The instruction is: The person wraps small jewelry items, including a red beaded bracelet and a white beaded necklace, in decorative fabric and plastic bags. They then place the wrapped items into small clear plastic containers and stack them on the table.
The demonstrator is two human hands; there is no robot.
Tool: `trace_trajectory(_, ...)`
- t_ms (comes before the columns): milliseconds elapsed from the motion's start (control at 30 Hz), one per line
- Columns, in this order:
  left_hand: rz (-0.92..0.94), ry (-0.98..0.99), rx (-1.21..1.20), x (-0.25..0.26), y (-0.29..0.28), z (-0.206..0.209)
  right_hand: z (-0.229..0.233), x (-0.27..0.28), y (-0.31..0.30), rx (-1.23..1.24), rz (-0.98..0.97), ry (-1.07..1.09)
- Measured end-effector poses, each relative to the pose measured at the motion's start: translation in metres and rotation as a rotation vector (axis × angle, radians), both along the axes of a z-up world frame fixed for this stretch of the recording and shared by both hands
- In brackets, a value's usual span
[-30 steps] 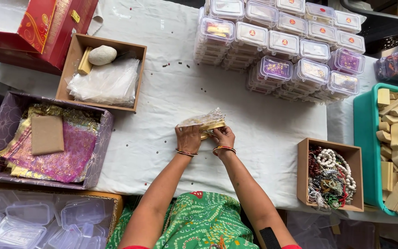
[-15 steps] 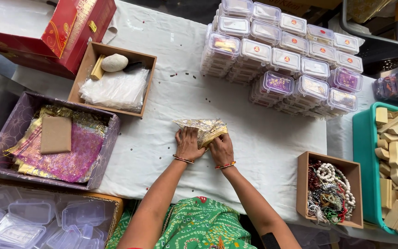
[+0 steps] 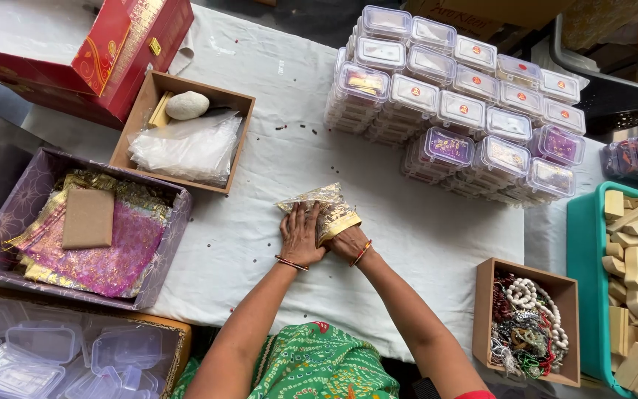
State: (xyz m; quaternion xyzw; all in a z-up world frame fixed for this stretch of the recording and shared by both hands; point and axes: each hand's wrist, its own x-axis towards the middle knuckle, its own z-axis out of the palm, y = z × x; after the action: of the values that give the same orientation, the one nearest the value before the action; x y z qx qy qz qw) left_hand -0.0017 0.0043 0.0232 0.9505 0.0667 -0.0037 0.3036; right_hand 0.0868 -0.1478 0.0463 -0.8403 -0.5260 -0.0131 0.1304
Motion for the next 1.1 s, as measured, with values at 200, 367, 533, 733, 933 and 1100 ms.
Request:
trace_trajectory(200, 0.004, 0.002, -0.015, -0.001, 0.003, 0.015, 0.058, 0.011, 0.035, -0.34, -0.02, 0.133)
trace_trajectory(367, -0.006, -0.119, -0.026, -0.008, 0.003, 0.019, 0.072, 0.01, 0.059, -0.862, -0.242, 0.119)
trace_trajectory(533, 0.008, -0.187, 0.028, -0.014, 0.0, 0.009, 0.003, 0.004, 0.043, -0.603, -0.251, 0.088)
trace_trajectory(733, 0.031, -0.241, 0.036, -0.014, -0.001, 0.012, -0.017, 0.01, 0.04, -0.584, -0.205, 0.063)
trace_trajectory(933, 0.035, -0.233, 0.038, -0.014, -0.001, 0.014, -0.03, 0.032, 0.056, -0.765, -0.126, -0.099)
trace_trajectory(1100, 0.048, -0.244, 0.073, -0.012, 0.0, 0.013, -0.04, 0.05, 0.072, -0.918, -0.056, -0.242)
